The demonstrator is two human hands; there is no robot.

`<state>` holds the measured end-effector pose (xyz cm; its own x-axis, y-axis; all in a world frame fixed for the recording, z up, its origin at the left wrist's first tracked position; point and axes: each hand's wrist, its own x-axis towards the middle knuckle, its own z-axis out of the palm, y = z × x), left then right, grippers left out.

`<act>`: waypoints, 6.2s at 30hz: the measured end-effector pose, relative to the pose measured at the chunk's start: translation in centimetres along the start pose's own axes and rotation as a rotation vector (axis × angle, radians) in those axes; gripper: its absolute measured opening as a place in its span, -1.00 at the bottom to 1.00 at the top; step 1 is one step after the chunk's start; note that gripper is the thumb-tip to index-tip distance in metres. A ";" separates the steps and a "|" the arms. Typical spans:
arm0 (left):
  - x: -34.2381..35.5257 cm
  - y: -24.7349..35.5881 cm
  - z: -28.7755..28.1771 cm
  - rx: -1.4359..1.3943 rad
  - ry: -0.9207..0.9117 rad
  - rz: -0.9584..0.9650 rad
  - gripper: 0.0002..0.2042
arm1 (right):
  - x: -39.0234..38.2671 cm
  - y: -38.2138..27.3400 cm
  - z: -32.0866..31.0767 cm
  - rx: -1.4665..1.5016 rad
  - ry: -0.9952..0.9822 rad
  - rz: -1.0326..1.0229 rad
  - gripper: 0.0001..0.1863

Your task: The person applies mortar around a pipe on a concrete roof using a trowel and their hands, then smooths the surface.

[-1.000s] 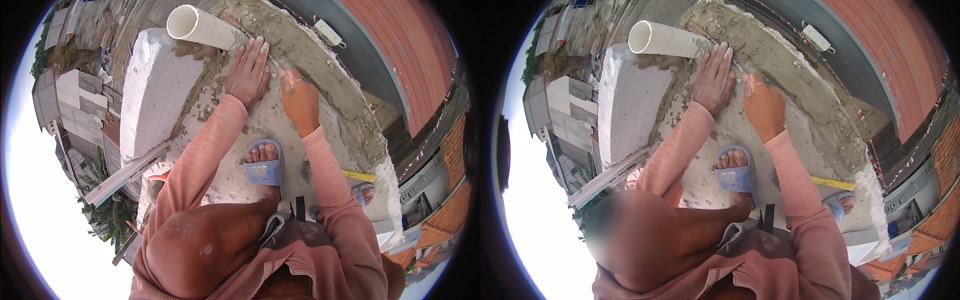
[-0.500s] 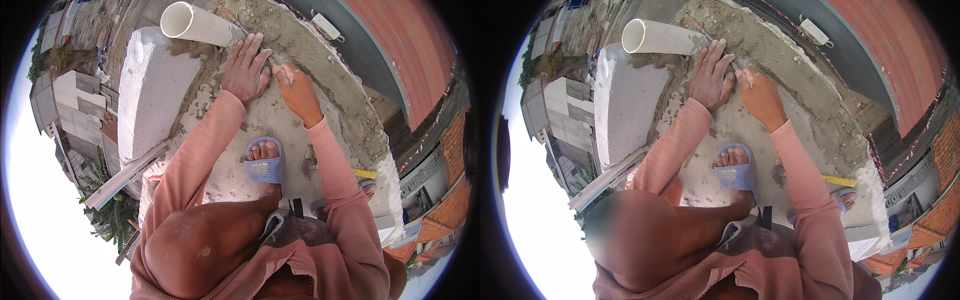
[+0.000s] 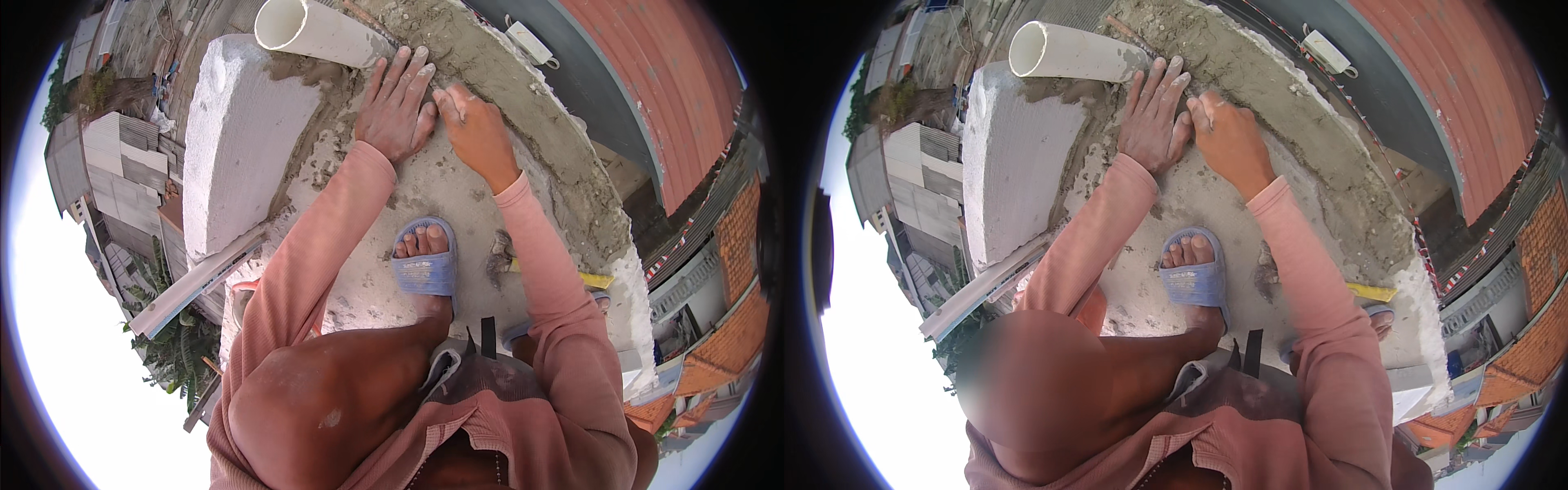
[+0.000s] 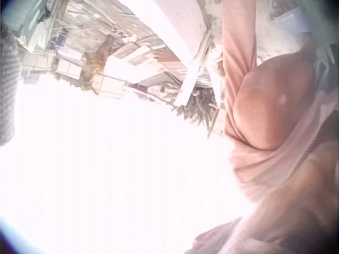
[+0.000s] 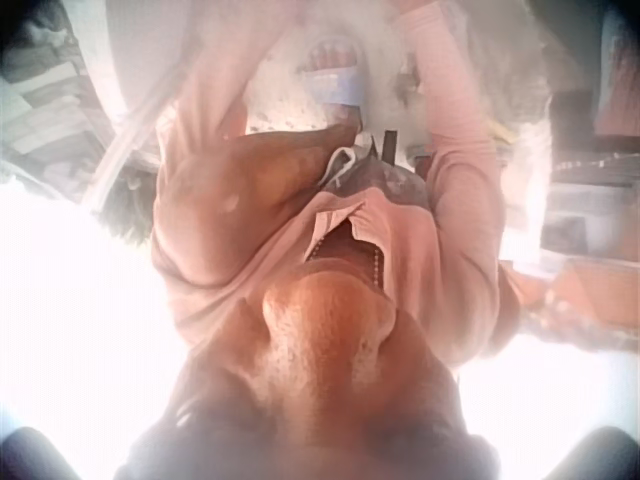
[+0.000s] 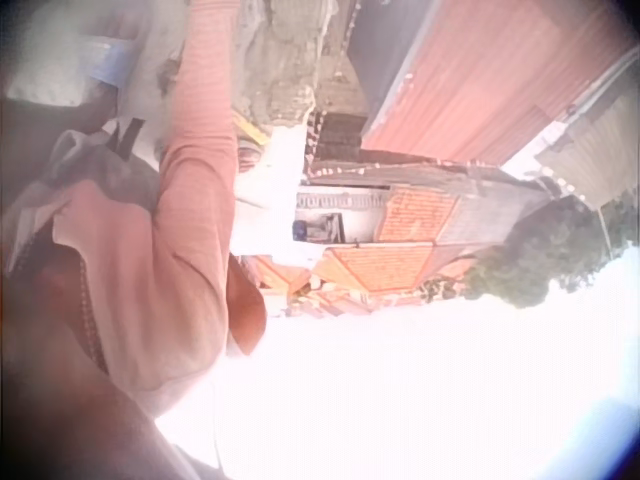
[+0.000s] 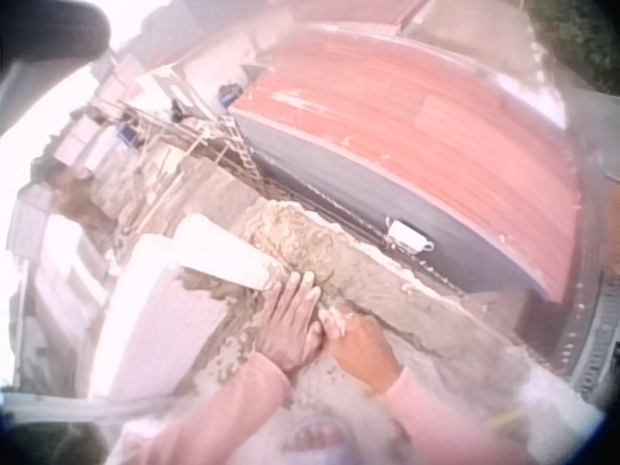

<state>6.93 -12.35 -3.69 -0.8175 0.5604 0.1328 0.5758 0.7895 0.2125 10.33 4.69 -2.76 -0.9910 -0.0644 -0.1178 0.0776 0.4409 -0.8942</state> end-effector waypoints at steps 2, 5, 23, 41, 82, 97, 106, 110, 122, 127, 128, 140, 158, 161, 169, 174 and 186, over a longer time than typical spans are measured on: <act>0.1 -0.5 0.2 -0.009 0.035 0.014 -0.52 | -0.5 0.9 -0.1 -0.001 -0.014 0.034 -0.70; -0.8 0.4 -0.3 0.020 -0.030 0.041 -0.51 | -1.7 1.3 -0.8 0.027 -0.033 0.074 -0.70; -1.2 -0.6 1.0 -0.098 0.358 -0.046 -0.66 | -0.2 0.2 -0.8 0.086 -0.096 0.171 -0.68; -1.7 -0.4 1.3 -0.117 0.317 -0.184 -0.78 | 0.4 0.0 1.1 0.072 -0.042 0.108 -0.63; -1.9 -0.7 1.5 -0.168 0.325 -0.298 -0.76 | -2.3 -1.7 0.5 0.001 -0.062 0.214 -0.64; -1.9 -0.9 0.9 -0.143 0.281 -0.337 -0.71 | -0.7 -1.4 1.1 -0.111 -0.069 0.124 -0.51; -1.5 -0.6 1.3 -0.144 0.293 -0.329 -0.70 | 1.0 -0.5 1.6 0.013 0.045 -0.090 -0.47; -1.8 -0.9 1.3 -0.122 0.276 -0.325 -0.73 | 0.0 0.0 1.5 -0.033 0.046 -0.076 -0.47; -1.6 -0.8 1.5 -0.138 0.302 -0.308 -0.72 | 0.7 -0.3 1.9 0.075 -0.001 0.019 -0.51; -1.7 -1.3 1.4 -0.139 0.329 -0.305 -0.74 | 0.2 -0.4 1.5 0.147 -0.034 0.020 -0.51; -1.8 -0.8 1.6 -0.140 0.324 -0.301 -0.75 | -0.3 0.0 1.2 0.121 -0.044 0.015 -0.51; -1.7 -0.8 1.8 -0.190 0.325 -0.317 -0.80 | -1.0 -0.3 1.9 0.056 -0.018 0.046 -0.53; -1.6 -0.7 1.7 -0.221 0.307 -0.325 -0.81 | 1.2 -0.5 2.8 0.076 0.078 -0.091 -0.50; -1.8 -1.3 1.7 -0.209 0.355 -0.277 -0.80 | -0.3 -0.2 2.6 0.062 0.075 -0.112 -0.50; -1.9 -1.4 1.7 -0.235 0.339 -0.323 -0.79 | 0.0 -0.3 2.6 0.025 0.018 -0.021 -0.52; -1.6 -1.0 1.8 -0.257 0.338 -0.323 -0.79 | 2.0 -2.1 3.3 0.075 0.024 0.023 -0.53; -1.6 -1.3 2.0 -0.257 0.356 -0.313 -0.80 | -0.4 -0.3 2.2 0.049 -0.008 0.030 -0.52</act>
<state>7.48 -13.80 -6.10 -0.9293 0.1534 0.3358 0.3184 0.7933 0.5189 10.91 2.64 -3.34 -0.9873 -0.0589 -0.1479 0.1126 0.3987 -0.9101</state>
